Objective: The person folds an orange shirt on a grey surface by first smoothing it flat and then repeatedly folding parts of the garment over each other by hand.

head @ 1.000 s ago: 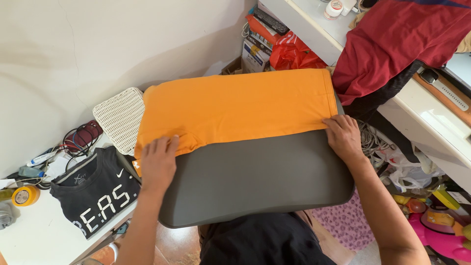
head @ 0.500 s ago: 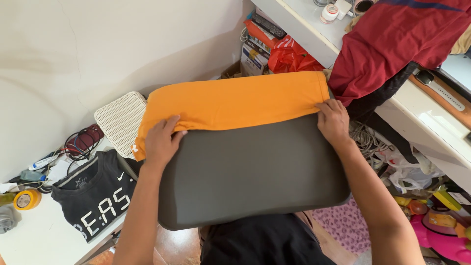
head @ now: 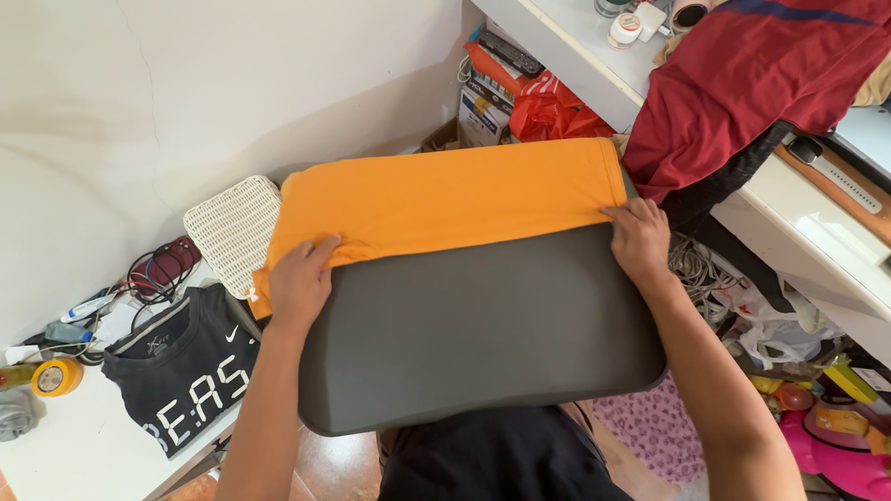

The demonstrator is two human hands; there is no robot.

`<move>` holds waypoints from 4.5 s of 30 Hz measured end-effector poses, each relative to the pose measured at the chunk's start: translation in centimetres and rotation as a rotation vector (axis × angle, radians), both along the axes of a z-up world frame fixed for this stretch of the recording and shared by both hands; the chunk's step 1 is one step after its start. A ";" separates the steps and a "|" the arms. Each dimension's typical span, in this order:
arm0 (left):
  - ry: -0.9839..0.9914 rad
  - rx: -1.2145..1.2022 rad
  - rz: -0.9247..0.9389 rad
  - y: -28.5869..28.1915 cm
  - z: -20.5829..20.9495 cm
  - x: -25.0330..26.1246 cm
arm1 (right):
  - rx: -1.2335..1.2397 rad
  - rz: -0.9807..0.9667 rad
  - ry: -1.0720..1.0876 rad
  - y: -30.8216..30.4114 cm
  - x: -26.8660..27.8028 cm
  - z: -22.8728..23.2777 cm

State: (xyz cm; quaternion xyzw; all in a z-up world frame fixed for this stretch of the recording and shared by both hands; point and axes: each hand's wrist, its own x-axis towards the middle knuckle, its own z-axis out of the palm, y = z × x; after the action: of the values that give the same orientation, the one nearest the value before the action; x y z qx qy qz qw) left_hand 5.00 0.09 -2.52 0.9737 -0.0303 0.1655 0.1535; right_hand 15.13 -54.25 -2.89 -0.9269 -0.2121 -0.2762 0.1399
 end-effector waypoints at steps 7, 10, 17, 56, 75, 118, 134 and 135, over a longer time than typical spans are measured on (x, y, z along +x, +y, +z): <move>0.021 0.011 -0.004 -0.5 -0.2 -3.5 | -0.006 0.011 0.038 -0.7 -4.2 0.6; 0.026 -0.007 -0.030 -0.4 0.0 -4.8 | -0.002 0.026 0.048 -0.8 -5.5 1.0; 0.120 -0.016 0.013 -1.0 0.6 -7.1 | -0.020 -0.003 0.077 -1.2 -7.9 1.0; 0.446 -0.014 -0.043 0.3 14.2 -1.5 | 0.006 0.196 0.364 -2.4 -4.4 11.7; -0.157 0.209 -0.107 -0.9 5.0 2.7 | 0.151 -0.046 0.335 -0.9 0.2 4.4; 0.074 0.020 -0.451 -14.9 2.5 -2.0 | -0.043 0.406 0.377 13.2 -6.5 3.3; -0.016 0.200 -0.143 -3.9 1.8 -7.9 | -0.213 0.668 0.473 24.5 -7.1 2.2; -0.062 0.203 -0.087 -3.3 2.2 -8.4 | -0.208 0.684 0.472 25.7 -7.0 2.2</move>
State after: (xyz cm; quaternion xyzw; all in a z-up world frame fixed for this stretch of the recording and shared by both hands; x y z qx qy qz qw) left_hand -3.39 -3.22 -0.33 0.9764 -0.0939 0.1847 0.0602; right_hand 8.16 -28.55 -0.72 -0.8501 -0.4962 0.0287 0.1741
